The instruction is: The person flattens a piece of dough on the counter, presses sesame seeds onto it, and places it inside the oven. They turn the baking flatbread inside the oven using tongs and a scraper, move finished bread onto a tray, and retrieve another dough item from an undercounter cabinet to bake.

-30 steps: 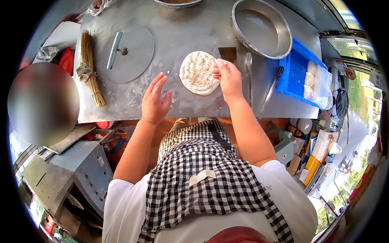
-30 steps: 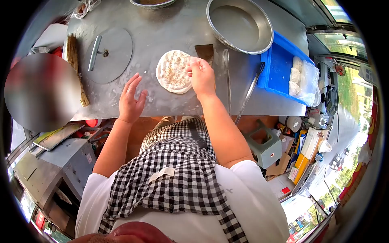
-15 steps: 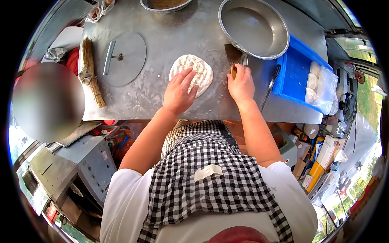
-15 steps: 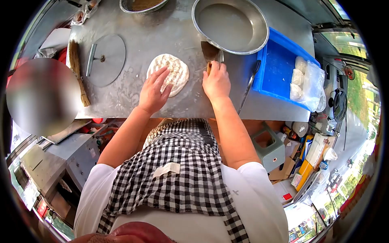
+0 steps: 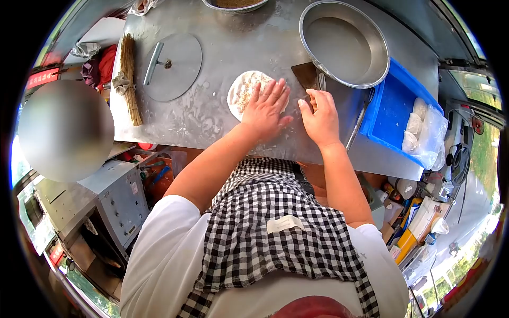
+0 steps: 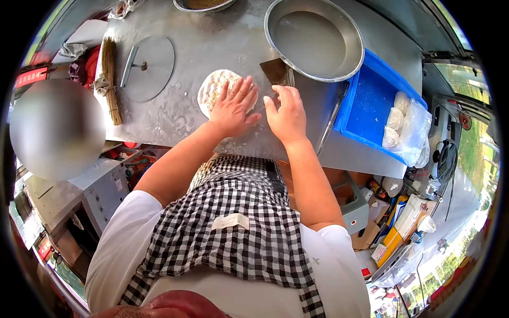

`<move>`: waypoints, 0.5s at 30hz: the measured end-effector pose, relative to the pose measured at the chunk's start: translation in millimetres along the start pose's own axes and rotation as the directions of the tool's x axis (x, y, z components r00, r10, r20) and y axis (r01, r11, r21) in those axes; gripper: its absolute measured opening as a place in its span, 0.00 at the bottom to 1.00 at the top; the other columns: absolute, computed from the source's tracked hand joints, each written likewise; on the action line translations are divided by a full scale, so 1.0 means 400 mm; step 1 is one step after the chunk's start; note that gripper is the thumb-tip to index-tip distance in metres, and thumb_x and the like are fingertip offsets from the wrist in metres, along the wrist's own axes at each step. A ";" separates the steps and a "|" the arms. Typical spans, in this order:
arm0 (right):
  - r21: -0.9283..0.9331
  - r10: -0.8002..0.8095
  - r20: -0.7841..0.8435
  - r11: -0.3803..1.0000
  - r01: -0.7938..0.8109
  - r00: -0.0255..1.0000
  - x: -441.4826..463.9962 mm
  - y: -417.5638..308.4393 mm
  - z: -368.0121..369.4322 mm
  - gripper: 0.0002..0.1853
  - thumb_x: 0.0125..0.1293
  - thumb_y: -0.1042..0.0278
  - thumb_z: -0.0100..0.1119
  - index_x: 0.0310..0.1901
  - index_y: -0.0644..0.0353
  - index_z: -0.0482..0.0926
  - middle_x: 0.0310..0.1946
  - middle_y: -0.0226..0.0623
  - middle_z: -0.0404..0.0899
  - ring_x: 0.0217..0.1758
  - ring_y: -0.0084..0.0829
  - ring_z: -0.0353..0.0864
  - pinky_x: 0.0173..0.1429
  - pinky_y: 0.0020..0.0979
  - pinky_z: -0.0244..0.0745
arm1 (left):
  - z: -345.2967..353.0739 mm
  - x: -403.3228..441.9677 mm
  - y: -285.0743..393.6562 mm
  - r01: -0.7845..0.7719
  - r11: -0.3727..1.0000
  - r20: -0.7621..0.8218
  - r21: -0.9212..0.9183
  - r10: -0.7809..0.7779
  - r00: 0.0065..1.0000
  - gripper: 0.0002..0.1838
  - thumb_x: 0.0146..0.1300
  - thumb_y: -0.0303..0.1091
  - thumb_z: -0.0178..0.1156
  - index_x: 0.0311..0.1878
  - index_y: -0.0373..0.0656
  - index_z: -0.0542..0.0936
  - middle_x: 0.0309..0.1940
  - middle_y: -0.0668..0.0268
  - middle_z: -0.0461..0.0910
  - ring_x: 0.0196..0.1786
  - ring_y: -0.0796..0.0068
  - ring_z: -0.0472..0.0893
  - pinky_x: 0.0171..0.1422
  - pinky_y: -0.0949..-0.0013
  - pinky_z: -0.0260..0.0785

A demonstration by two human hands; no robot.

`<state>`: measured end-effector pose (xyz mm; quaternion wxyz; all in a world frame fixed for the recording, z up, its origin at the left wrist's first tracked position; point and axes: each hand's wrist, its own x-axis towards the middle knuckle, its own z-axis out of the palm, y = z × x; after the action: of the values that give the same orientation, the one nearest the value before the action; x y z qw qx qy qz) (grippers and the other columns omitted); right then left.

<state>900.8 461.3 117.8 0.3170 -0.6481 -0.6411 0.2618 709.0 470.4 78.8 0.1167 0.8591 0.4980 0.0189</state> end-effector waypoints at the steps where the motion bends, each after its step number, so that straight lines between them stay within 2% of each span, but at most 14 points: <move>1: 0.038 -0.001 0.009 0.999 0.000 1.000 0.005 -0.004 0.004 0.17 0.64 0.67 0.69 0.53 0.60 0.80 0.48 0.40 0.80 0.46 0.37 0.83 0.50 0.36 0.80 | -0.011 0.018 -0.007 0.022 1.000 -0.034 -0.009 -0.022 0.999 0.46 0.71 0.66 0.49 0.83 0.49 0.52 0.85 0.65 0.45 0.87 0.61 0.43 0.88 0.48 0.28; 4: 0.141 0.024 0.056 0.990 -0.031 0.998 0.003 -0.021 0.022 0.16 0.65 0.68 0.69 0.53 0.61 0.81 0.45 0.40 0.81 0.42 0.32 0.83 0.46 0.32 0.80 | -0.002 0.032 -0.060 0.023 1.000 0.089 -0.016 -0.022 0.996 0.45 0.72 0.64 0.50 0.83 0.49 0.52 0.85 0.64 0.45 0.87 0.61 0.43 0.88 0.48 0.27; 6: 0.192 0.053 0.090 0.979 -0.070 0.995 0.018 -0.036 0.035 0.16 0.67 0.68 0.68 0.54 0.63 0.80 0.43 0.38 0.83 0.40 0.28 0.83 0.45 0.30 0.80 | -0.016 0.024 -0.081 0.062 0.998 -0.031 0.000 -0.062 0.998 0.44 0.73 0.64 0.48 0.83 0.48 0.53 0.85 0.63 0.46 0.87 0.61 0.43 0.88 0.49 0.28; 8: 0.380 0.141 0.169 0.904 -0.196 0.976 0.035 -0.067 0.047 0.16 0.70 0.66 0.66 0.54 0.65 0.80 0.41 0.36 0.83 0.40 0.26 0.83 0.45 0.29 0.80 | -0.032 0.023 -0.100 0.088 0.996 -0.147 0.013 -0.085 0.985 0.43 0.74 0.64 0.47 0.83 0.48 0.53 0.85 0.62 0.47 0.86 0.62 0.44 0.88 0.49 0.28; 9: 0.460 0.195 0.214 0.844 -0.275 0.957 0.027 -0.081 0.051 0.16 0.71 0.65 0.65 0.54 0.66 0.80 0.41 0.35 0.83 0.40 0.25 0.83 0.45 0.28 0.80 | -0.029 0.000 -0.112 0.167 0.984 -0.151 -0.065 -0.175 0.973 0.43 0.74 0.63 0.47 0.83 0.47 0.54 0.85 0.61 0.48 0.86 0.61 0.44 0.88 0.49 0.29; 12: 0.679 0.332 0.459 0.467 -0.566 0.824 0.046 -0.102 0.079 0.15 0.75 0.62 0.61 0.53 0.66 0.80 0.40 0.33 0.83 0.41 0.23 0.83 0.46 0.28 0.80 | 0.018 -0.074 -0.174 0.198 0.980 -0.033 -0.020 -0.199 0.980 0.42 0.75 0.62 0.47 0.83 0.47 0.55 0.84 0.60 0.48 0.86 0.60 0.44 0.88 0.48 0.30; 13: 0.678 0.354 0.516 0.388 -0.624 0.780 0.052 -0.111 0.088 0.16 0.77 0.61 0.58 0.54 0.65 0.80 0.41 0.34 0.83 0.41 0.25 0.83 0.49 0.28 0.81 | 0.015 -0.083 -0.176 0.208 0.975 -0.116 -0.074 -0.215 0.970 0.42 0.74 0.61 0.49 0.83 0.47 0.55 0.84 0.61 0.49 0.86 0.59 0.45 0.87 0.48 0.30; 15: 0.698 0.350 0.582 0.246 -0.672 0.734 0.049 -0.124 0.108 0.16 0.78 0.61 0.57 0.55 0.66 0.79 0.42 0.35 0.83 0.41 0.26 0.83 0.49 0.28 0.81 | -0.030 -0.115 -0.155 0.141 0.987 -0.141 -0.077 -0.151 0.978 0.42 0.73 0.60 0.51 0.82 0.47 0.55 0.84 0.61 0.50 0.86 0.60 0.46 0.87 0.47 0.31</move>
<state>836.4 483.1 127.6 0.3946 -0.5084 -0.1961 0.7398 631.5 462.7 80.8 0.1093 0.8122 0.5660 0.0898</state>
